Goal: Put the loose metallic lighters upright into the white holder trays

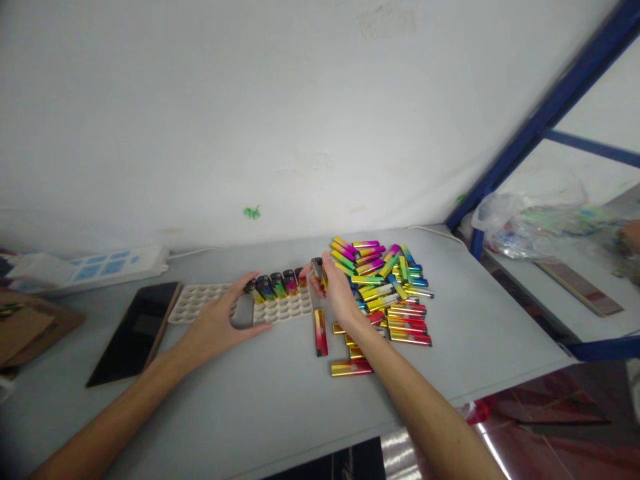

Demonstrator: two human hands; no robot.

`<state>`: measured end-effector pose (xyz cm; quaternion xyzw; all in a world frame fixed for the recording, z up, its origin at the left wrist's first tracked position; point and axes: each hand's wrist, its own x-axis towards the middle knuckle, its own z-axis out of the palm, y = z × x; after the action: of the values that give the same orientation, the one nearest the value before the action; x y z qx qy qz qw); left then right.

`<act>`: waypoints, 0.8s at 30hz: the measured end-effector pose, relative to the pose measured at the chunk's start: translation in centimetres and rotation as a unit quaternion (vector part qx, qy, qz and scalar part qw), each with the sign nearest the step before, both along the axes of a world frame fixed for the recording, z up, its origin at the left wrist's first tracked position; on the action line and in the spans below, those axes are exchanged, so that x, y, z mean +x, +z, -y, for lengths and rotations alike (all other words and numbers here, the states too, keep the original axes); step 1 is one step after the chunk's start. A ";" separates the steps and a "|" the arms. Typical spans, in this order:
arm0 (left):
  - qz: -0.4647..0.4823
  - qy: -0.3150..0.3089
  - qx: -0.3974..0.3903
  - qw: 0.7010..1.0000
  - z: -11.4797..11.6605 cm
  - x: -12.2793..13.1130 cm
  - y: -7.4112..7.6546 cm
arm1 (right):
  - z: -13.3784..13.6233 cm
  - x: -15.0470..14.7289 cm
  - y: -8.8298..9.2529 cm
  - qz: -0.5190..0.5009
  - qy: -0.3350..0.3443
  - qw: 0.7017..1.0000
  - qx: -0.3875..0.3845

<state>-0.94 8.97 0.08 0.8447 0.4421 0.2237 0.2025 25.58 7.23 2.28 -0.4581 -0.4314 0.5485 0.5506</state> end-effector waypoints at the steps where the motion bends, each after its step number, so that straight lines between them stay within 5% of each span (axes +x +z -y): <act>1: 0.002 0.000 0.000 1.000 0.0 0.0 0.1 | -0.1 0.2 0.0 0.008 -0.017 1.000 0.019; 8: -0.007 -0.001 -0.010 1.000 0.0 0.1 0.4 | 0.3 1.4 0.6 0.188 -0.070 0.971 0.130; 13: -0.008 -0.005 0.000 1.000 0.0 0.0 0.2 | 0.7 1.5 0.9 0.305 -0.152 0.919 0.197; 24: -0.017 -0.001 -0.014 1.000 0.1 0.0 0.4 | 0.5 2.4 1.1 0.483 0.045 0.861 0.154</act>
<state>-0.94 8.83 0.44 0.8459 0.4475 0.2031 0.2071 28.01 6.69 3.42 -0.5548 -0.7424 0.2092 0.3119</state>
